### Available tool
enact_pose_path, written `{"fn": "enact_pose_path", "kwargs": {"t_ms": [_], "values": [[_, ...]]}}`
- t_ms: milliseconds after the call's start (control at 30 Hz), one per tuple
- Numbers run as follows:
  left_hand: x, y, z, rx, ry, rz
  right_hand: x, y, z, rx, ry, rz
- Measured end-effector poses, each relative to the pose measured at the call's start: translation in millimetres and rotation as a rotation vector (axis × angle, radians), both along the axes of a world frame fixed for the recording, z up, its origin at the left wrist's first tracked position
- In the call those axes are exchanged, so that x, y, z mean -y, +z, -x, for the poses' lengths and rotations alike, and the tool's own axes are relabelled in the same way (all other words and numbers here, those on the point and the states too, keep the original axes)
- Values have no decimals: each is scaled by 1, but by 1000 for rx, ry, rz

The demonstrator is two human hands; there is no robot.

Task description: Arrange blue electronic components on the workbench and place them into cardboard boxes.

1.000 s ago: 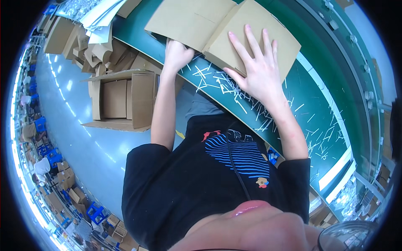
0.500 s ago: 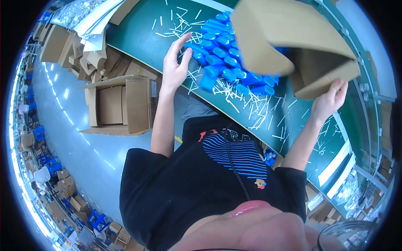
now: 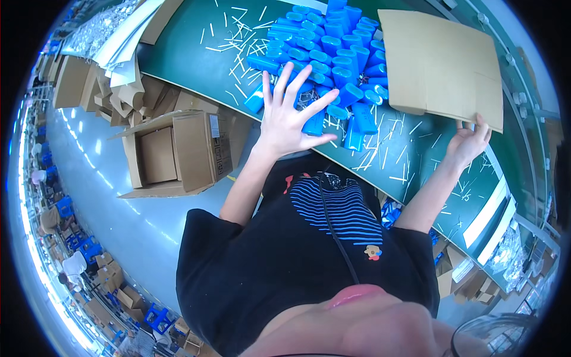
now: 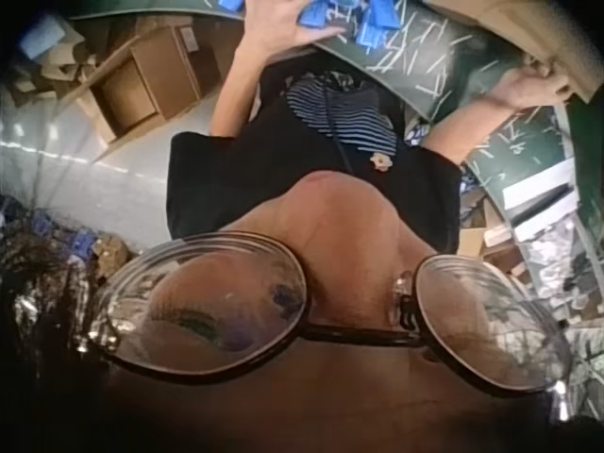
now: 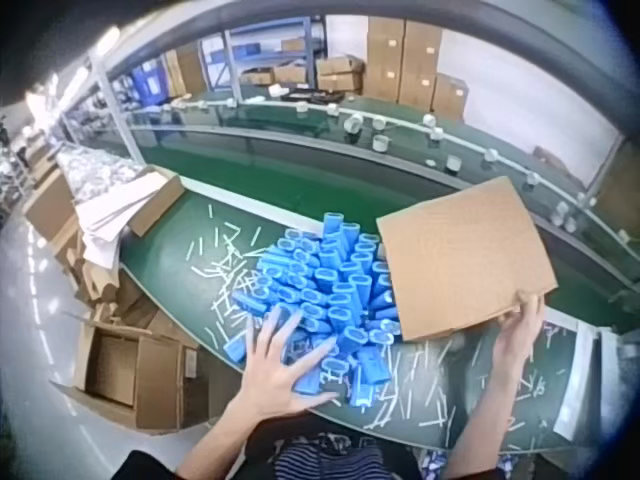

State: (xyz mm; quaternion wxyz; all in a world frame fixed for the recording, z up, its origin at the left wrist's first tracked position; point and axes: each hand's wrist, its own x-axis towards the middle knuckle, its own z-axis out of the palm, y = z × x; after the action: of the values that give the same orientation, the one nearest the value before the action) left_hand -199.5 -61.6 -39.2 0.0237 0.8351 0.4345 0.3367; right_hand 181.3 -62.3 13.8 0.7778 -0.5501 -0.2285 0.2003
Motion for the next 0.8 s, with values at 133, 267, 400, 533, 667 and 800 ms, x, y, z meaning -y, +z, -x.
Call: {"fn": "enact_pose_path", "kwargs": {"t_ms": [133, 267, 400, 533, 667, 800], "values": [[13, -6, 1, 46, 51, -25, 20, 13, -30, 8, -96, -220], [18, -21, 4, 37, 68, -119, 31, 50, 1, 115, -253, -370], [14, -9, 7, 123, 45, -216, 33, 60, 10, 349, -127, -565], [13, 52, 6, 455, 10, -242, 31, 49, 47, 578, 83, -666], [19, 102, -22, 1457, -512, 414, 18, 22, 138, 639, 381, -631], [38, 39, 31, 1614, -647, 517, 14, 35, 186, 717, 907, -460]]}}
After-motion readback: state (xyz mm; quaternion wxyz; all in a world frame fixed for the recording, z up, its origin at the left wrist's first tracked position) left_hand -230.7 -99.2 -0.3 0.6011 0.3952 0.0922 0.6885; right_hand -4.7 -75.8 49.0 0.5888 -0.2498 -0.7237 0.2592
